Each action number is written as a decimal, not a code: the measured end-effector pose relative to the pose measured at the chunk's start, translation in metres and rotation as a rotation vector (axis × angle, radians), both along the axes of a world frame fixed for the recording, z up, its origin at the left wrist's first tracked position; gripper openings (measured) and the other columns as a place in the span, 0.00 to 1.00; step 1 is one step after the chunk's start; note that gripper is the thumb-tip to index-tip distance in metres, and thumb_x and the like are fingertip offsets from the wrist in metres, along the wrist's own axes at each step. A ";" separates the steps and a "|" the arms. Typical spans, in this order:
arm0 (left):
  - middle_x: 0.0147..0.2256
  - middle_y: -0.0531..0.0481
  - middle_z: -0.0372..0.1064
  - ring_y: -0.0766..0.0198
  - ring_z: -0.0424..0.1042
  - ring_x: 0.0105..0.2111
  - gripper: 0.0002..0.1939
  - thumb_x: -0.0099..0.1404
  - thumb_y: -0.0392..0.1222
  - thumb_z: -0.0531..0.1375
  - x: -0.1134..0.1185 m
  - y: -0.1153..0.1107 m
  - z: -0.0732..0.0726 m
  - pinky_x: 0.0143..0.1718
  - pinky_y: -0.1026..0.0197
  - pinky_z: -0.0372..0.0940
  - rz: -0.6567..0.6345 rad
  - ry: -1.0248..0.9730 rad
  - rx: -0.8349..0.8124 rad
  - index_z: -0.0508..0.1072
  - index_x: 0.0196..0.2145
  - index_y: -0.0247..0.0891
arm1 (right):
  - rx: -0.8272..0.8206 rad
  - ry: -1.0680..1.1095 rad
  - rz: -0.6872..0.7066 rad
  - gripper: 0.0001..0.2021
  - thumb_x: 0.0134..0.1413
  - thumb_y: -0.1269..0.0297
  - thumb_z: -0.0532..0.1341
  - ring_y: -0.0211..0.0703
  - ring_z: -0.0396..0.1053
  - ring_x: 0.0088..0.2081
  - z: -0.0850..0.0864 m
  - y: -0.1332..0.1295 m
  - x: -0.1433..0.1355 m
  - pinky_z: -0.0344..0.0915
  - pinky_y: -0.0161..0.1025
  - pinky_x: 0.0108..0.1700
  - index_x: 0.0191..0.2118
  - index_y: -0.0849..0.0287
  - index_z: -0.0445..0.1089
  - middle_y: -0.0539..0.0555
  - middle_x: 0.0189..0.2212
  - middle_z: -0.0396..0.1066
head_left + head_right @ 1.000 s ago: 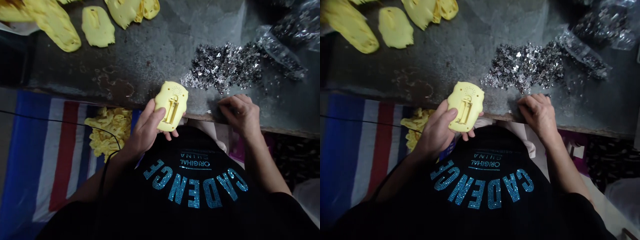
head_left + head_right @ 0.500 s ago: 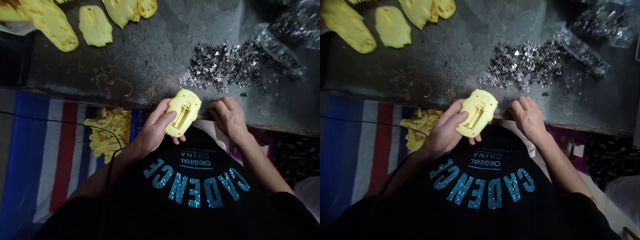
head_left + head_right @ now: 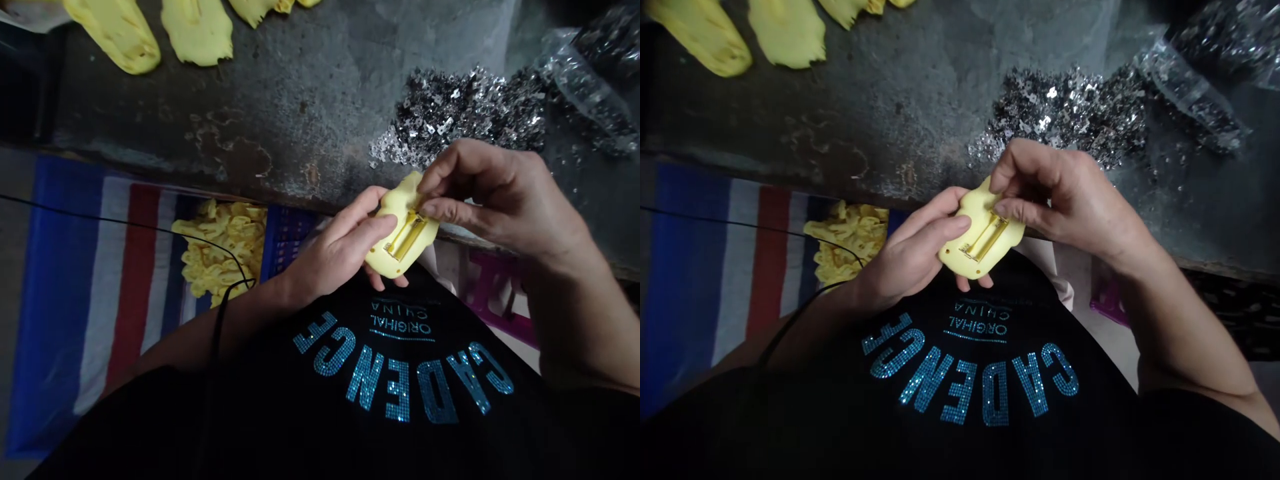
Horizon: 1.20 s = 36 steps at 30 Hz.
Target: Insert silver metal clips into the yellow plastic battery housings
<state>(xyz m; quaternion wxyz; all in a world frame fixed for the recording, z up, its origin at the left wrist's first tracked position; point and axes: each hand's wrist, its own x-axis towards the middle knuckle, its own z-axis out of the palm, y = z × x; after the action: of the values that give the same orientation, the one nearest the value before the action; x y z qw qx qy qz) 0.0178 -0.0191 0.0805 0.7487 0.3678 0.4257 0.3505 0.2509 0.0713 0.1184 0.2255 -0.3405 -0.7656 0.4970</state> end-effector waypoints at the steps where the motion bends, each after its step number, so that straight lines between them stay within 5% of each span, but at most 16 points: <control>1: 0.40 0.49 0.83 0.54 0.86 0.26 0.16 0.81 0.57 0.62 0.001 0.001 0.002 0.16 0.64 0.71 0.003 -0.008 -0.013 0.70 0.54 0.44 | -0.012 0.007 0.023 0.07 0.66 0.64 0.75 0.39 0.79 0.36 0.000 0.004 0.000 0.74 0.39 0.39 0.43 0.55 0.77 0.48 0.37 0.81; 11: 0.37 0.52 0.81 0.56 0.85 0.24 0.12 0.79 0.51 0.60 0.009 0.007 0.011 0.14 0.69 0.67 0.001 -0.107 -0.105 0.66 0.49 0.42 | -0.078 0.070 0.149 0.15 0.62 0.54 0.80 0.38 0.79 0.34 -0.001 0.030 0.001 0.75 0.36 0.34 0.40 0.55 0.77 0.46 0.34 0.81; 20: 0.37 0.53 0.82 0.55 0.85 0.24 0.12 0.77 0.51 0.60 0.013 0.008 0.015 0.14 0.68 0.66 -0.005 -0.066 -0.107 0.66 0.50 0.42 | 0.143 -0.177 0.242 0.08 0.61 0.64 0.77 0.41 0.79 0.32 0.015 0.040 -0.001 0.73 0.41 0.33 0.40 0.49 0.77 0.46 0.34 0.84; 25: 0.37 0.50 0.83 0.53 0.86 0.24 0.14 0.76 0.53 0.61 0.015 0.009 0.013 0.15 0.67 0.66 0.003 -0.056 -0.096 0.67 0.49 0.41 | 0.260 -0.307 0.303 0.13 0.56 0.68 0.78 0.42 0.76 0.29 0.027 0.046 -0.014 0.68 0.45 0.29 0.35 0.44 0.76 0.44 0.29 0.82; 31: 0.38 0.50 0.83 0.54 0.85 0.24 0.13 0.78 0.52 0.60 0.015 0.009 0.008 0.14 0.68 0.65 0.031 -0.074 -0.087 0.67 0.49 0.42 | 0.304 -0.324 0.237 0.11 0.59 0.69 0.76 0.44 0.76 0.31 0.030 0.042 -0.015 0.66 0.46 0.32 0.36 0.45 0.77 0.45 0.30 0.81; 36: 0.38 0.49 0.83 0.54 0.86 0.25 0.13 0.79 0.52 0.58 0.012 0.010 0.005 0.15 0.67 0.66 0.016 -0.081 -0.081 0.66 0.51 0.42 | 0.165 -0.100 0.073 0.06 0.63 0.67 0.73 0.44 0.80 0.35 0.017 0.025 0.002 0.72 0.45 0.36 0.39 0.50 0.77 0.49 0.35 0.82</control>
<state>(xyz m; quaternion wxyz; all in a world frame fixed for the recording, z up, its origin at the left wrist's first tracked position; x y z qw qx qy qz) 0.0302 -0.0095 0.0856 0.7769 0.3190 0.4119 0.3537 0.2529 0.0964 0.1354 0.1962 -0.3169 -0.8261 0.4226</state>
